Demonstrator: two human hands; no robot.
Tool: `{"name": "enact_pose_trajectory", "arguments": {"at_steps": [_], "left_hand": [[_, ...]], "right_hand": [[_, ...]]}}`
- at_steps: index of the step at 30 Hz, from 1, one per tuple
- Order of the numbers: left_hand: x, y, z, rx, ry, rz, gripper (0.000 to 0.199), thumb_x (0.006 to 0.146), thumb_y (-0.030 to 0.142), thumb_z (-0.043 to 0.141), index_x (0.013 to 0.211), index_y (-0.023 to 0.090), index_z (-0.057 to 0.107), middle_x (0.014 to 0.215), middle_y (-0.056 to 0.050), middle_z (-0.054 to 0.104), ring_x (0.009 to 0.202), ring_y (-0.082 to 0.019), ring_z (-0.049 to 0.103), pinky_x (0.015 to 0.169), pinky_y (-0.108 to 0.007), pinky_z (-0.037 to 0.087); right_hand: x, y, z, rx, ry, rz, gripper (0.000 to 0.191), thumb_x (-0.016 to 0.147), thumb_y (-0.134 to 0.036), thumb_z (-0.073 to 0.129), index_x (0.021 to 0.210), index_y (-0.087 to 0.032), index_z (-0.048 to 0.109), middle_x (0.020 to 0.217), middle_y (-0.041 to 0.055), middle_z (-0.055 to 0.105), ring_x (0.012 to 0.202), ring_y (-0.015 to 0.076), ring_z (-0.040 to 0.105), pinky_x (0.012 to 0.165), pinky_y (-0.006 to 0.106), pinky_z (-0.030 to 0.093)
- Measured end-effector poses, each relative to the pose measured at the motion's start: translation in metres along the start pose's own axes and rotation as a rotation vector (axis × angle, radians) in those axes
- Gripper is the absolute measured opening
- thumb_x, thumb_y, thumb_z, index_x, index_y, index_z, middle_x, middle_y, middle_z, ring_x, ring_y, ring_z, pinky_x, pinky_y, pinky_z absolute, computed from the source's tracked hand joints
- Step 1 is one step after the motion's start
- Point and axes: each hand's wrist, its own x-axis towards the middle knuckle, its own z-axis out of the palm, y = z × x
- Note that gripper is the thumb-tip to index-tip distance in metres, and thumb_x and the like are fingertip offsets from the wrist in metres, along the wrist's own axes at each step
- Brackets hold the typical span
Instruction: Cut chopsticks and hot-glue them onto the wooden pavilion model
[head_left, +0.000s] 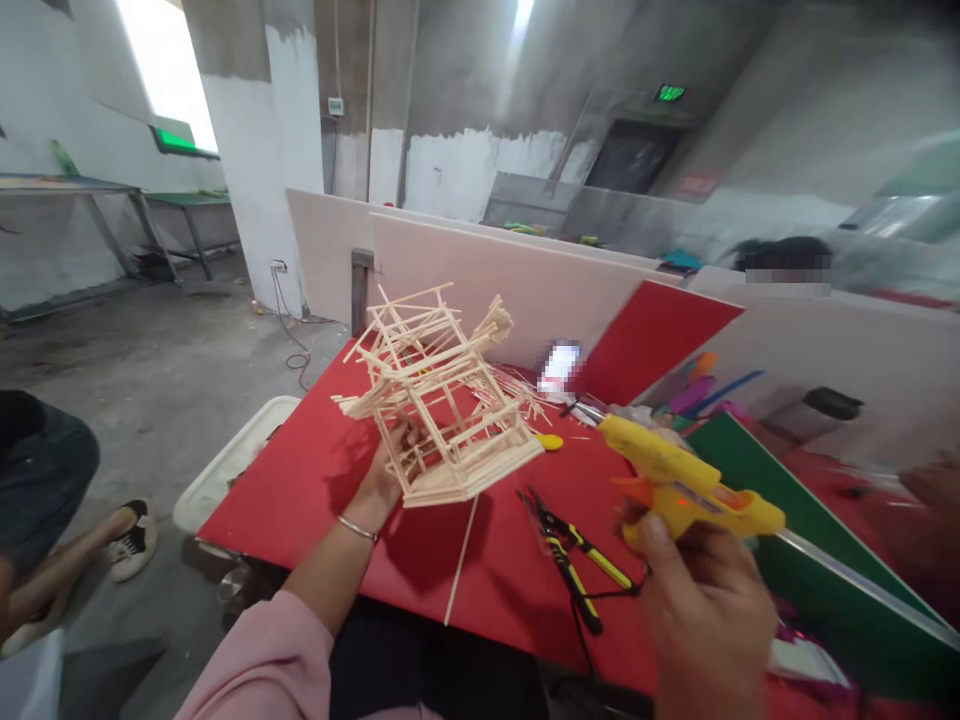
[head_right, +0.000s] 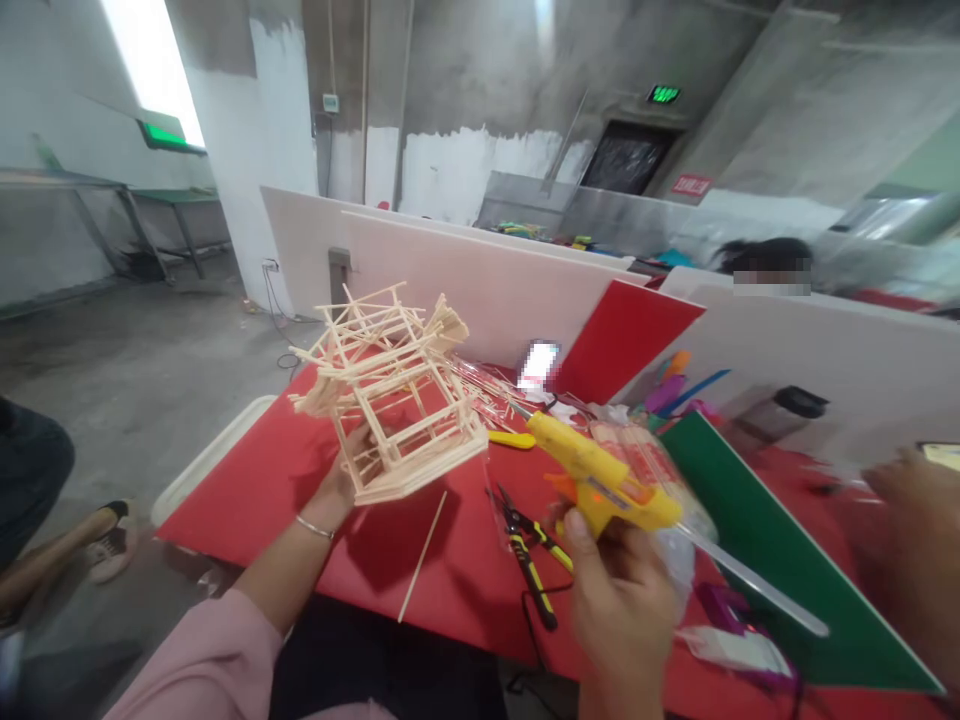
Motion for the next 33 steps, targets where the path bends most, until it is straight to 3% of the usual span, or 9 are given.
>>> {"name": "enact_pose_trajectory", "arguments": {"at_steps": [5, 11, 14, 16, 18, 22, 25, 30, 33], "left_hand": [[0.016, 0.009, 0.018, -0.020, -0.009, 0.122, 0.027, 0.069, 0.027, 0.079, 0.067, 0.020, 0.052, 0.052, 0.006, 0.048, 0.058, -0.012, 0.060, 0.059, -0.022, 0.051], [0.024, 0.018, 0.047, -0.004, -0.002, 0.270, 0.037, 0.068, 0.034, 0.080, 0.065, 0.020, 0.046, 0.050, 0.009, 0.045, 0.043, -0.006, 0.044, 0.045, -0.017, 0.037], [0.019, 0.018, 0.061, 0.026, -0.002, 0.387, 0.046, 0.065, 0.039, 0.083, 0.060, 0.020, 0.042, 0.049, 0.009, 0.042, 0.043, -0.005, 0.040, 0.044, -0.018, 0.035], [0.016, 0.015, 0.067, 0.026, 0.015, 0.439, 0.050, 0.065, 0.040, 0.083, 0.057, 0.020, 0.037, 0.047, 0.010, 0.037, 0.043, -0.004, 0.038, 0.047, -0.018, 0.038], [0.015, 0.012, 0.068, 0.030, 0.047, 0.463, 0.051, 0.068, 0.040, 0.081, 0.056, 0.019, 0.036, 0.045, 0.011, 0.033, 0.043, -0.004, 0.038, 0.051, -0.019, 0.042], [0.017, 0.008, 0.063, 0.078, 0.129, 0.511, 0.044, 0.071, 0.038, 0.077, 0.052, 0.019, 0.042, 0.043, 0.009, 0.040, 0.046, -0.007, 0.047, 0.061, -0.023, 0.048], [0.018, 0.008, 0.058, 0.113, 0.142, 0.533, 0.040, 0.068, 0.035, 0.078, 0.051, 0.018, 0.047, 0.045, 0.007, 0.046, 0.050, -0.008, 0.051, 0.065, -0.024, 0.050], [0.018, 0.003, 0.059, 0.144, 0.139, 0.538, 0.035, 0.066, 0.032, 0.077, 0.051, 0.019, 0.048, 0.044, 0.008, 0.042, 0.047, -0.008, 0.049, 0.058, -0.024, 0.047], [0.018, -0.002, 0.060, 0.148, 0.130, 0.533, 0.035, 0.064, 0.033, 0.078, 0.051, 0.019, 0.048, 0.045, 0.007, 0.044, 0.047, -0.008, 0.048, 0.055, -0.023, 0.045]], "right_hand": [[-0.016, -0.008, -0.003, -0.044, -0.008, -0.165, 0.037, 0.074, -0.040, 0.077, 0.100, -0.017, 0.068, 0.086, 0.0058, 0.073, 0.067, 0.0161, 0.066, 0.065, 0.031, 0.057], [-0.025, -0.002, 0.000, -0.331, -0.168, -0.291, 0.030, 0.080, -0.044, 0.069, 0.094, -0.017, 0.071, 0.085, 0.0076, 0.075, 0.073, 0.0226, 0.069, 0.070, 0.035, 0.058], [-0.027, -0.001, 0.013, -0.473, -0.260, -0.513, 0.023, 0.085, -0.035, 0.065, 0.101, -0.020, 0.071, 0.093, 0.0081, 0.074, 0.081, 0.0226, 0.069, 0.077, 0.035, 0.057], [-0.029, -0.002, 0.021, -0.489, -0.289, -0.681, 0.027, 0.087, -0.025, 0.061, 0.114, -0.023, 0.068, 0.099, 0.0080, 0.073, 0.087, 0.0215, 0.069, 0.081, 0.035, 0.056], [-0.032, -0.002, 0.026, -0.497, -0.311, -0.763, 0.035, 0.088, -0.018, 0.059, 0.122, -0.023, 0.063, 0.100, 0.0082, 0.072, 0.088, 0.0207, 0.068, 0.080, 0.035, 0.056], [-0.035, 0.001, 0.024, -0.498, -0.350, -0.702, 0.036, 0.090, -0.019, 0.058, 0.125, -0.024, 0.061, 0.102, 0.0085, 0.071, 0.092, 0.0216, 0.068, 0.081, 0.037, 0.056], [-0.032, -0.001, 0.024, -0.457, -0.306, -0.663, 0.036, 0.089, -0.021, 0.061, 0.125, -0.025, 0.061, 0.105, 0.0078, 0.071, 0.094, 0.0220, 0.067, 0.083, 0.037, 0.055], [-0.022, -0.016, 0.046, -0.434, -0.181, -0.746, 0.039, 0.088, -0.017, 0.062, 0.125, -0.026, 0.061, 0.102, 0.0059, 0.071, 0.091, 0.0201, 0.067, 0.083, 0.035, 0.054], [-0.021, -0.019, 0.058, -0.412, -0.174, -0.782, 0.039, 0.087, -0.016, 0.061, 0.124, -0.027, 0.062, 0.102, 0.0059, 0.071, 0.091, 0.0199, 0.067, 0.080, 0.033, 0.055]]}}
